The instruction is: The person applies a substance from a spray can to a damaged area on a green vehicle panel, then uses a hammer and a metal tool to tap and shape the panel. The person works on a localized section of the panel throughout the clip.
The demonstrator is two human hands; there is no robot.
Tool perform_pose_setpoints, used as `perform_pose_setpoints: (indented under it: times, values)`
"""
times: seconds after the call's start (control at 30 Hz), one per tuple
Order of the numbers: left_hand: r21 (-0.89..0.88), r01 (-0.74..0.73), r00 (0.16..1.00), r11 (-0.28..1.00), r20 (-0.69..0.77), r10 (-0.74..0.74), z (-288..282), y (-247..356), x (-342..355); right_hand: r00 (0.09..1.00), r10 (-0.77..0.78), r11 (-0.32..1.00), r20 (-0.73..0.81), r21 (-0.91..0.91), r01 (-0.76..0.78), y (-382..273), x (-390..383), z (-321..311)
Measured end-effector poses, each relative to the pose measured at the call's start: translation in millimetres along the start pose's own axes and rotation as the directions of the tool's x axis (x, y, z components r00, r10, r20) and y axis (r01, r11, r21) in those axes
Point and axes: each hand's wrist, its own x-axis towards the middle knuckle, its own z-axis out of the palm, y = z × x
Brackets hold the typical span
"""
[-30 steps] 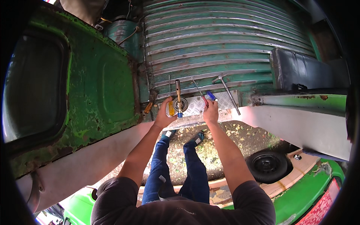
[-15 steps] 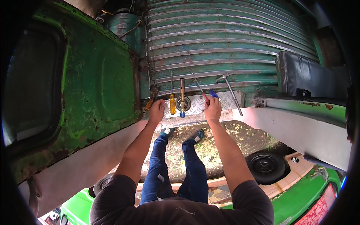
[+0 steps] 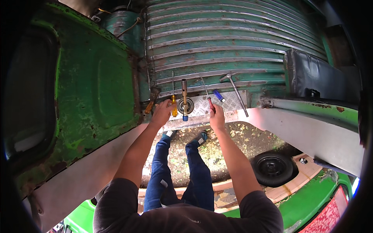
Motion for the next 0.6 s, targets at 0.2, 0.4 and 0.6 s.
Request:
perform_pose_setpoints:
  times: [0.2, 0.4, 0.6]
  values:
    - [0.079, -0.053, 0.998, 0.995, 0.018, 0.052, 0, -3, 4, 0.999, 0.04, 0.999, -0.007, 0.036, -0.039, 10, -17, -3]
    - [-0.11, 0.019, 0.97, 0.994, -0.239, -0.045, 0, 0, -9, 0.998, 0.039, 0.997, -0.047, 0.063, -0.036, 19, -15, -5]
    - [-0.368, 0.094, 0.933, 0.925, -0.292, -0.211, 24, 10, -45, 0.977, 0.201, 0.951, -0.078, 0.253, -0.175, 29, -16, -15]
